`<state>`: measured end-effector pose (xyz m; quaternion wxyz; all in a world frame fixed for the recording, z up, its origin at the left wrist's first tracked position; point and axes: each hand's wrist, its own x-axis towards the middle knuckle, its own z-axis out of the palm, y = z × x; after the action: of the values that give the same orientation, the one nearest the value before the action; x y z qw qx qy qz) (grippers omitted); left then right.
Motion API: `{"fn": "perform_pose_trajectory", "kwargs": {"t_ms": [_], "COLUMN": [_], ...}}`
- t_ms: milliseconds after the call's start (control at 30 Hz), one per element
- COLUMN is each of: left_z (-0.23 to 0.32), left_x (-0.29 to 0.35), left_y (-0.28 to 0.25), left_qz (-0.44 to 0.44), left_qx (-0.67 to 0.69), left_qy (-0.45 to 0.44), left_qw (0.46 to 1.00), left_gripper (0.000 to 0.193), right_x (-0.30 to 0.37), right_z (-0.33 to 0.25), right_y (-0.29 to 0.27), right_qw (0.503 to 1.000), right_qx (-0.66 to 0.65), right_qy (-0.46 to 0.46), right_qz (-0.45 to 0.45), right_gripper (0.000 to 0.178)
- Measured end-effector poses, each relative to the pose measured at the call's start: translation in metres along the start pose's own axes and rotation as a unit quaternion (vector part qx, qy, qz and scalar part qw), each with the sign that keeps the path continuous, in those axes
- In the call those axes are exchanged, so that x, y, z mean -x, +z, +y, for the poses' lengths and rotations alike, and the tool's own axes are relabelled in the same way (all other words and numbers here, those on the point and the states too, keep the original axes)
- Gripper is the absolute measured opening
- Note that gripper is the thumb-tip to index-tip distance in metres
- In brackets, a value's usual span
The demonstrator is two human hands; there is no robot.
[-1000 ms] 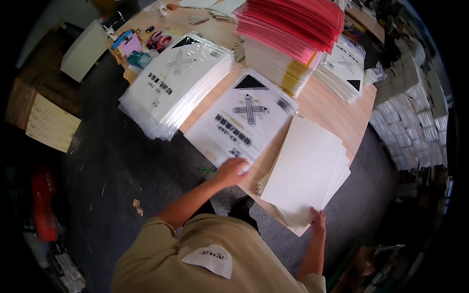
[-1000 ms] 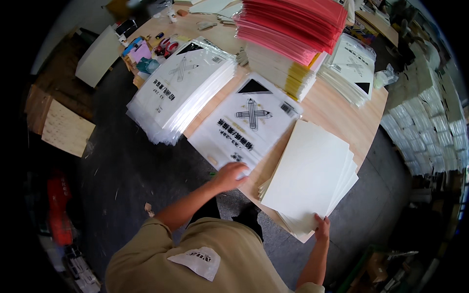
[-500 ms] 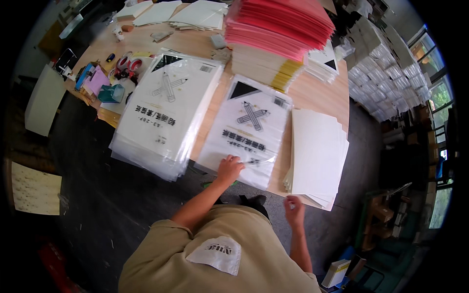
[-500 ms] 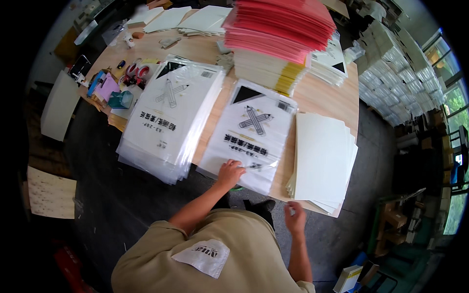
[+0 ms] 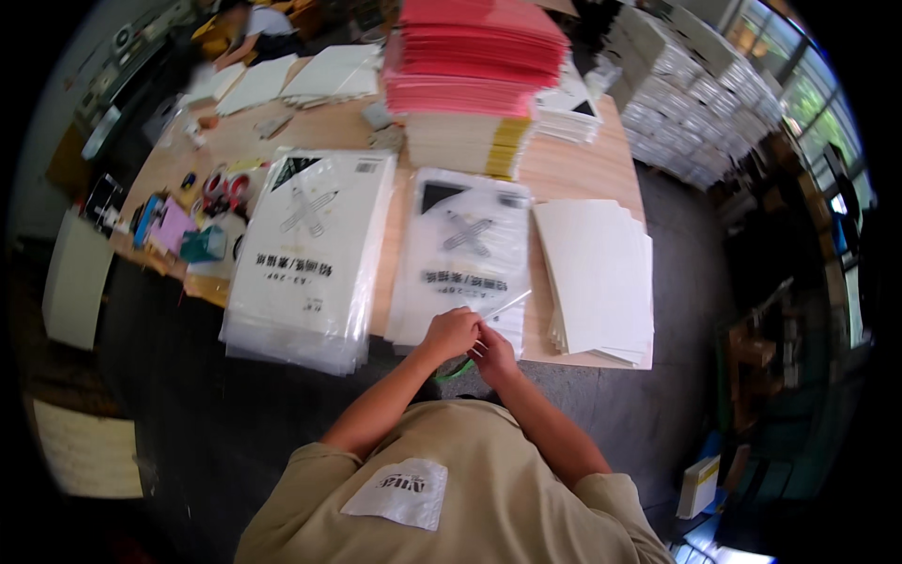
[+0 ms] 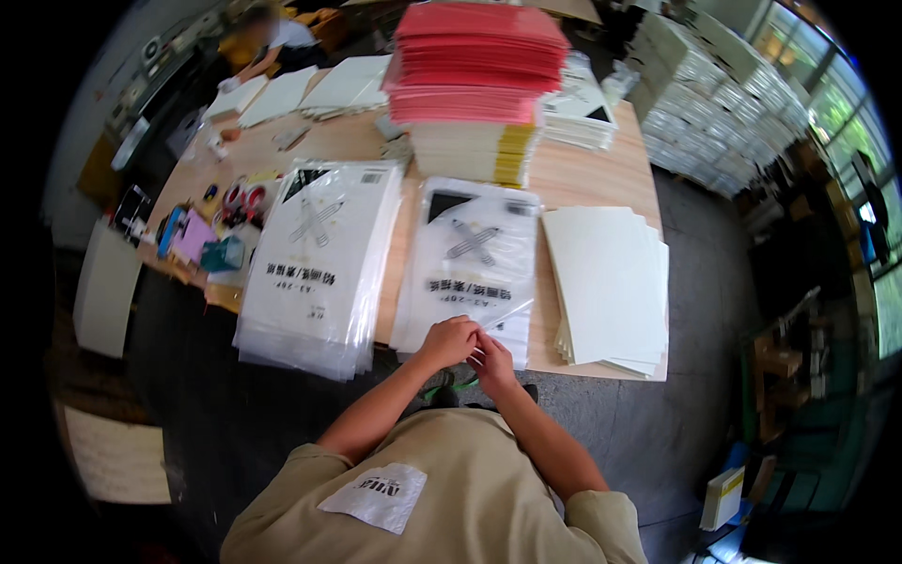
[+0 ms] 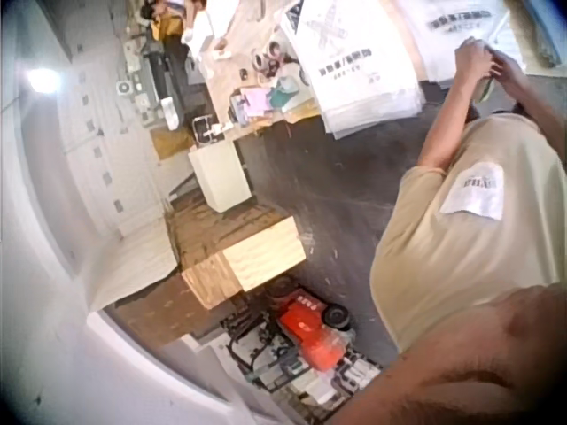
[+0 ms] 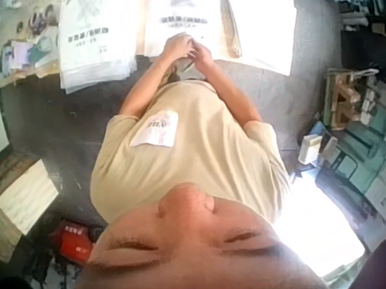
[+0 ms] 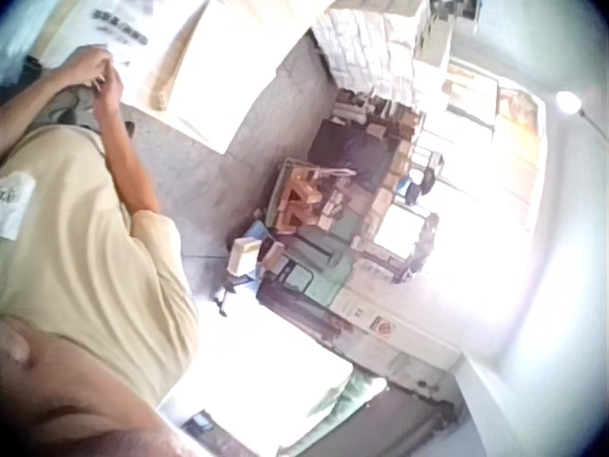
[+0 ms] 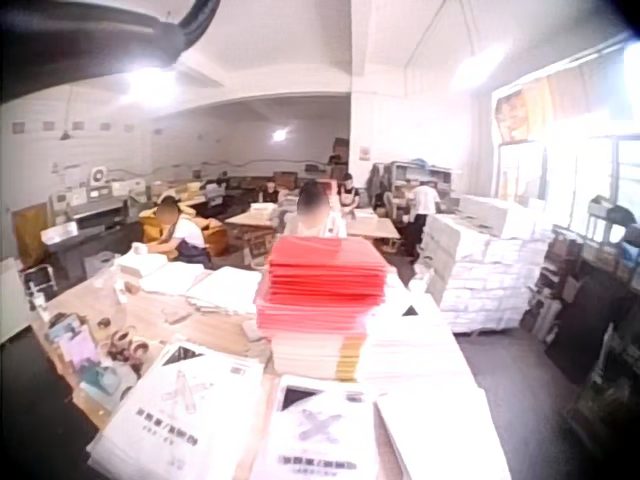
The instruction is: The person repeatedly picks up stacks of white paper and inserts them into clear plastic packaging bags. They fold the top of the bags to seal them and place the packaged items onto a growing stack on the table.
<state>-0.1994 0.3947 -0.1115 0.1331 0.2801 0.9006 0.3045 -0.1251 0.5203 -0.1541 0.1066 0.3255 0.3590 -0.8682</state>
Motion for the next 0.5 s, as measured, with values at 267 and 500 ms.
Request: {"fn": "perform_pose_trajectory", "kwargs": {"t_ms": [267,500], "left_z": [-0.031,-0.013], "left_x": [0.026,0.024], "left_y": [0.022,-0.006], "left_qz": [-0.008,0.023], "left_qx": [0.026,0.070], "left_qy": [0.112,0.054], "left_qw": [0.993,0.996], "left_gripper": [0.037,0.016], "right_x": [-0.008,0.013], "right_z": [0.010,0.007], "right_y": [-0.015,-0.012], "right_qw": [0.999,0.991], "right_qx": [-0.046,-0.118], "right_qy": [0.021,0.033], "right_qz": [-0.009,-0.048], "right_gripper": [0.024,0.030]}}
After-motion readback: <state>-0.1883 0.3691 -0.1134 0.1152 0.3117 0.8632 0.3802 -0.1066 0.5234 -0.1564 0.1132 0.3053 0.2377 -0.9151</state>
